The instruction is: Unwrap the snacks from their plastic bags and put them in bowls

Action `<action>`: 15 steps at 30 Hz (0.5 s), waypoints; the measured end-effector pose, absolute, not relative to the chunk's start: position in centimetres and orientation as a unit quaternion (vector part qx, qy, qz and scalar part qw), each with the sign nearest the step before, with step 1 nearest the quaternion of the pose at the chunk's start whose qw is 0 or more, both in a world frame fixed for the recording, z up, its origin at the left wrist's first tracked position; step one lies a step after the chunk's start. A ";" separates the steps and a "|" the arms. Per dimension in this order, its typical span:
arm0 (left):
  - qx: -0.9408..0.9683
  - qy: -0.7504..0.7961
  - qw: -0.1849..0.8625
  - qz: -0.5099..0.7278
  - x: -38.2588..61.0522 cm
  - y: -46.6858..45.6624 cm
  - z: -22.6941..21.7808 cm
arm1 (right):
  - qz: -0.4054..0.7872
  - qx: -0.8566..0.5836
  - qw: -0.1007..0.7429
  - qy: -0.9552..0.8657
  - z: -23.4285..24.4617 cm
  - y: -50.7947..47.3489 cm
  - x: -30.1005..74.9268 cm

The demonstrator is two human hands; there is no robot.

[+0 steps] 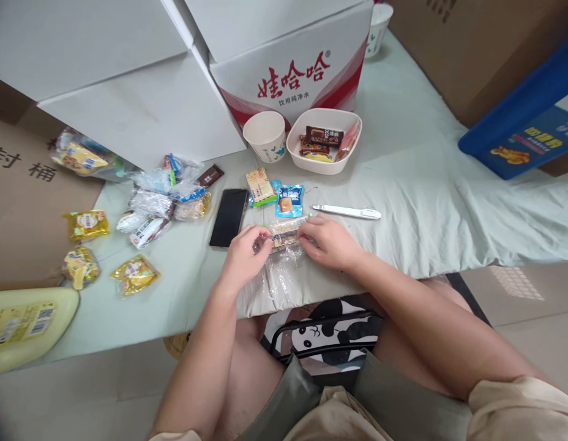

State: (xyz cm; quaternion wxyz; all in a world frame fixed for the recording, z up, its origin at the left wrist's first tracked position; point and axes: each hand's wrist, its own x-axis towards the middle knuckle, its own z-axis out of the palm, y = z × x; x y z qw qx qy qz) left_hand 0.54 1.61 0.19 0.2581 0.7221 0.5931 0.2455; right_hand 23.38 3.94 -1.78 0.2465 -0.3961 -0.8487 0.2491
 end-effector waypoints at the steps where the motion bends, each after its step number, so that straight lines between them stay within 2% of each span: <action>1: 0.724 0.593 0.257 0.242 0.6 1.6 0.2 | 0.247 -0.397 0.247 -0.849 -1.8 3.9 23.3; 15: 0.722 0.590 0.260 0.252 0.4 1.4 -0.1 | 0.246 -0.391 0.254 -0.850 -1.8 3.9 23.3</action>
